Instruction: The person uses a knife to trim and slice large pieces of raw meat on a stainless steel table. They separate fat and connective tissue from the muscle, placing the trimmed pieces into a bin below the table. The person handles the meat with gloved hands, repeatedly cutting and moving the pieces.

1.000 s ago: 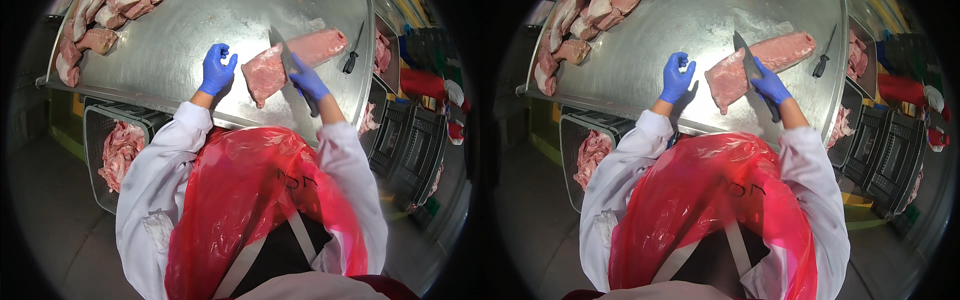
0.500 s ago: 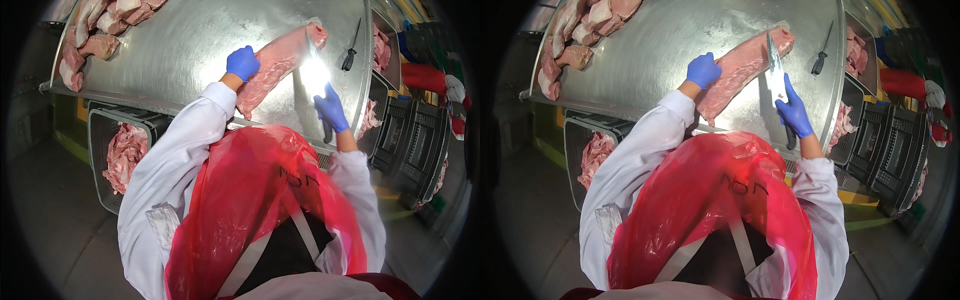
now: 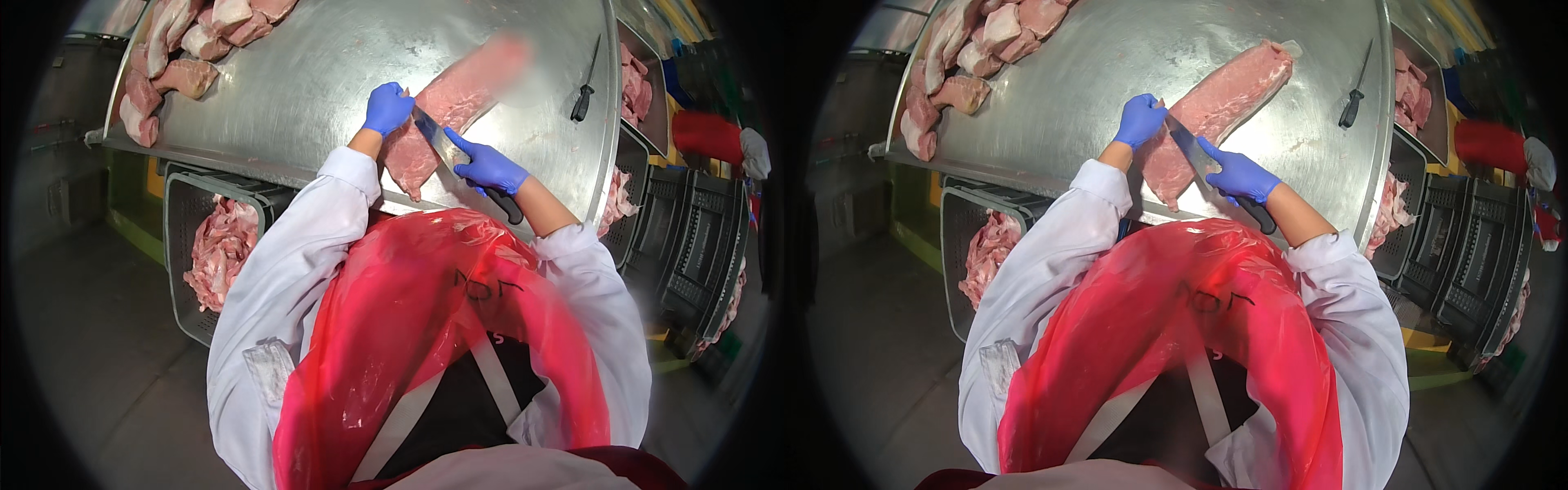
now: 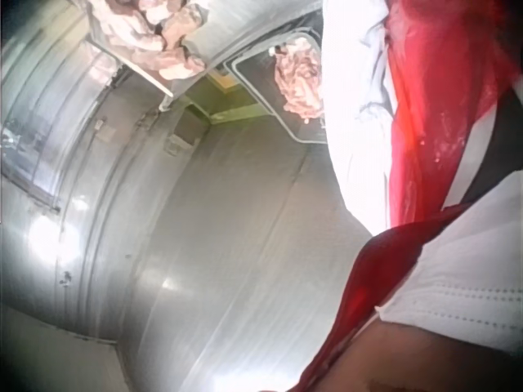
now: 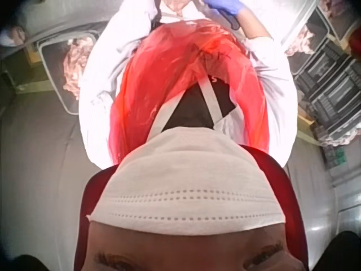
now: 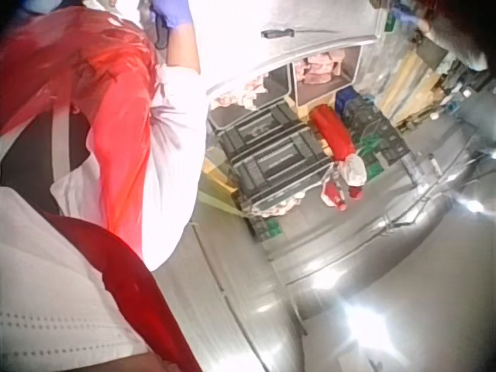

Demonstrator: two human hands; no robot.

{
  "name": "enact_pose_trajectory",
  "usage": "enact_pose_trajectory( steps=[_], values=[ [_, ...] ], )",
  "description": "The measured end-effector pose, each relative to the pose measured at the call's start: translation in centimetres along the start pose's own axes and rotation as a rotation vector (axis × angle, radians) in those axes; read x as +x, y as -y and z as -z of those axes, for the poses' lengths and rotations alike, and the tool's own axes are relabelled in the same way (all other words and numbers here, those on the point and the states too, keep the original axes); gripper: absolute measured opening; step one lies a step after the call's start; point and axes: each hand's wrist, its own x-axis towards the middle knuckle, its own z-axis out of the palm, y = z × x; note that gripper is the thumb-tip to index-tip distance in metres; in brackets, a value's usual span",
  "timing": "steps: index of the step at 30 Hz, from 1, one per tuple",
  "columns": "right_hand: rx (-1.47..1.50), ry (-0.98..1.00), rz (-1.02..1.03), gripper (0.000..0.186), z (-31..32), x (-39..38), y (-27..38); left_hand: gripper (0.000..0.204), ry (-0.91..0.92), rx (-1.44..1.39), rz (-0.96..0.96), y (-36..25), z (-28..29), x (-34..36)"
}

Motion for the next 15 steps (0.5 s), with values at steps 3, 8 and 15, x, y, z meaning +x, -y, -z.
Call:
enact_pose_trajectory(
  steps=[3,8,15],
  values=[
    [-0.044,-0.133,0.087,0.074,-0.2,4.1,0.1,0.028,0.016,0.122,-0.151,-1.8,0.1,-0.9],
    [-0.028,0.121,0.056,0.079,-1.6,0.2,1.3,0.021,0.015,-0.391,0.126,1.7,3.4,-0.8],
    [0.118,0.109,0.152,0.079,-4.1,5.8,3.0,0.02,-0.088,-0.492,-0.022,-1.9,6.6,-4.3]
  ],
)
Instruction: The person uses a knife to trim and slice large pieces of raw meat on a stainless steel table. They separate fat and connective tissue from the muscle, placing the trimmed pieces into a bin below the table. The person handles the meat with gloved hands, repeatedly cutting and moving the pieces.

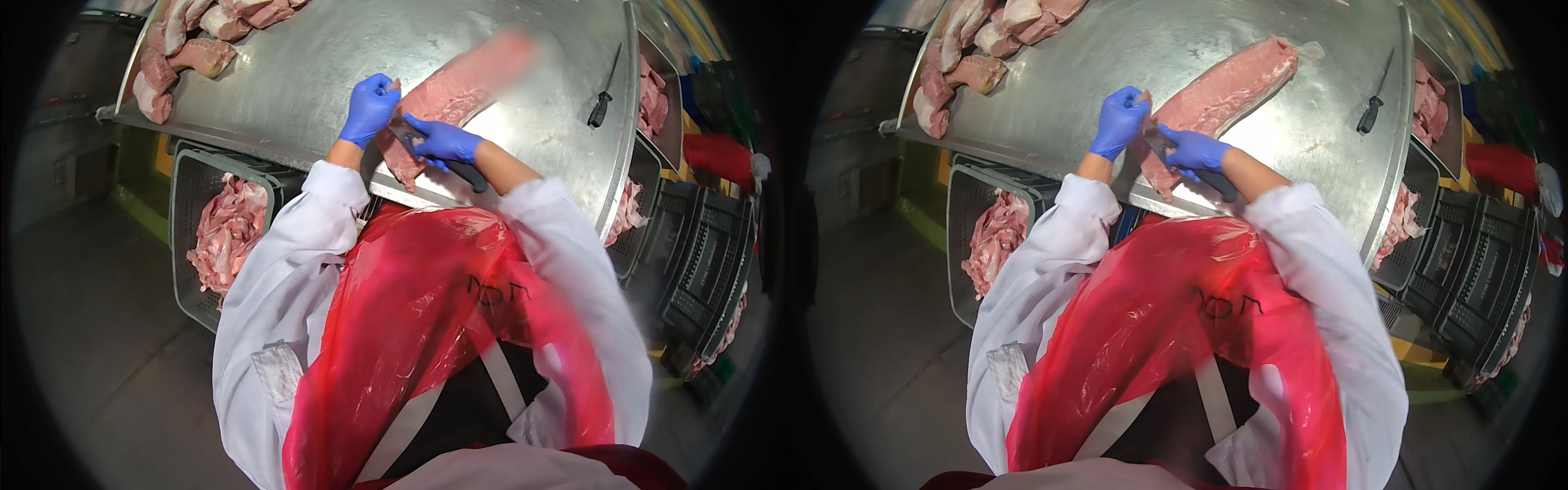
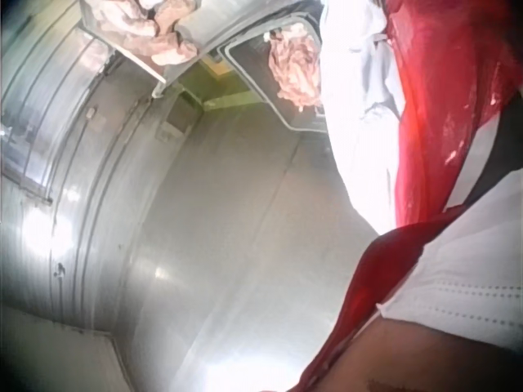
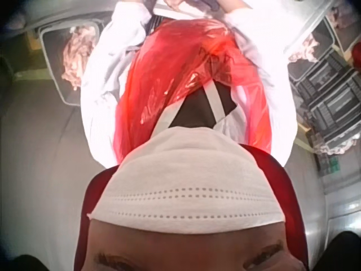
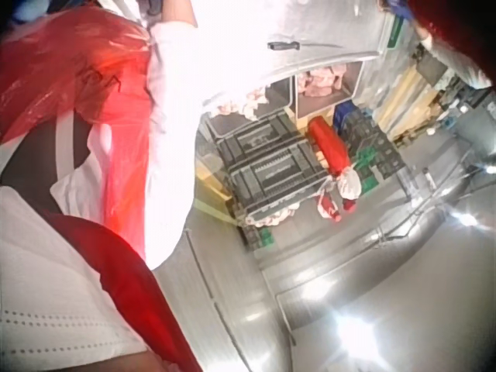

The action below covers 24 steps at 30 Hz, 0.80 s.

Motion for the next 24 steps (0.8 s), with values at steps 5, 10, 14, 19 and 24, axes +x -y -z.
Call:
enact_pose_trajectory(
  steps=[5,10,14,19,24],
  values=[
    [-0.048,0.356,0.042,0.082,-1.9,-4.7,1.0,0.016,-0.209,-0.267,-0.009,-2.5,12.4,-5.1],
    [0.273,0.013,-0.01,0.078,2.0,-12.9,-2.7,0.005,-0.498,0.083,-0.023,-9.8,25.2,-16.0],
    [0.405,-0.305,0.05,0.082,4.0,-14.8,-7.8,0.018,-0.233,0.703,0.377,0.6,39.7,-26.6],
    [0.544,-0.562,0.105,0.086,2.0,-16.9,-15.1,0.066,-0.104,1.018,0.122,-3.6,22.5,-17.3],
    [0.523,-0.688,0.095,0.094,1.4,-17.5,-17.3,0.095,0.215,0.995,-0.156,-0.6,-2.2,-4.5]
  ],
)
